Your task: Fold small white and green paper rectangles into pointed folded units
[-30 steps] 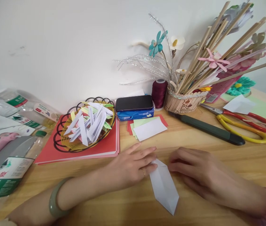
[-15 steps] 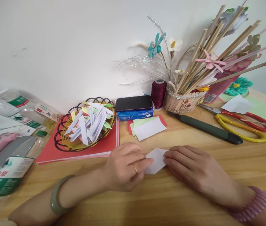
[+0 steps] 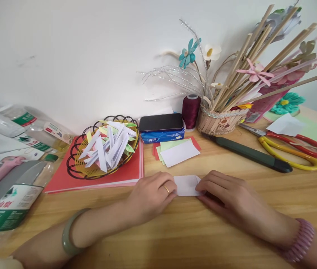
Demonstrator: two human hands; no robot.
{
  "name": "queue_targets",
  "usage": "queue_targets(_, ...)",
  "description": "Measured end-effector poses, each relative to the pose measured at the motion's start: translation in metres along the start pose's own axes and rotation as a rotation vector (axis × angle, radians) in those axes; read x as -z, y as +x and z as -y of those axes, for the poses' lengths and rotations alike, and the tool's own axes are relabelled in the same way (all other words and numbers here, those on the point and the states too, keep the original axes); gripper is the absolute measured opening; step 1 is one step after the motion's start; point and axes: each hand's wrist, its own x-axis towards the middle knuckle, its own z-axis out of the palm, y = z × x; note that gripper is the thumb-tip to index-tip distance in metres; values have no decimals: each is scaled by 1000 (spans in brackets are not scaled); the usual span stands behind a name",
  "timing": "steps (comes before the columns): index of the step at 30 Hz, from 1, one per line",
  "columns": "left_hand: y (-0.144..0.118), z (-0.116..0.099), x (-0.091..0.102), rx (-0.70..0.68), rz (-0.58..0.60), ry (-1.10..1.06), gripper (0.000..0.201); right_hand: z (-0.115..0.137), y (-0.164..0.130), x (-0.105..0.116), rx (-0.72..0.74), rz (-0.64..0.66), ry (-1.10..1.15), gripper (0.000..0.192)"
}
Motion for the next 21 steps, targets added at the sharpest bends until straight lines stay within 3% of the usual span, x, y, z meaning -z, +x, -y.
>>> queue_targets(7,2,4,0,52,20,-214,14,-7,0,3,-123,78,126,12)
queue_targets(16,1,0,-2,144,-28,-278,8,-14,2,4,-197,82,270,16)
queue_targets(21,5,-4,2,245,60,-291,7,-13,4,2,-266,90,308,22)
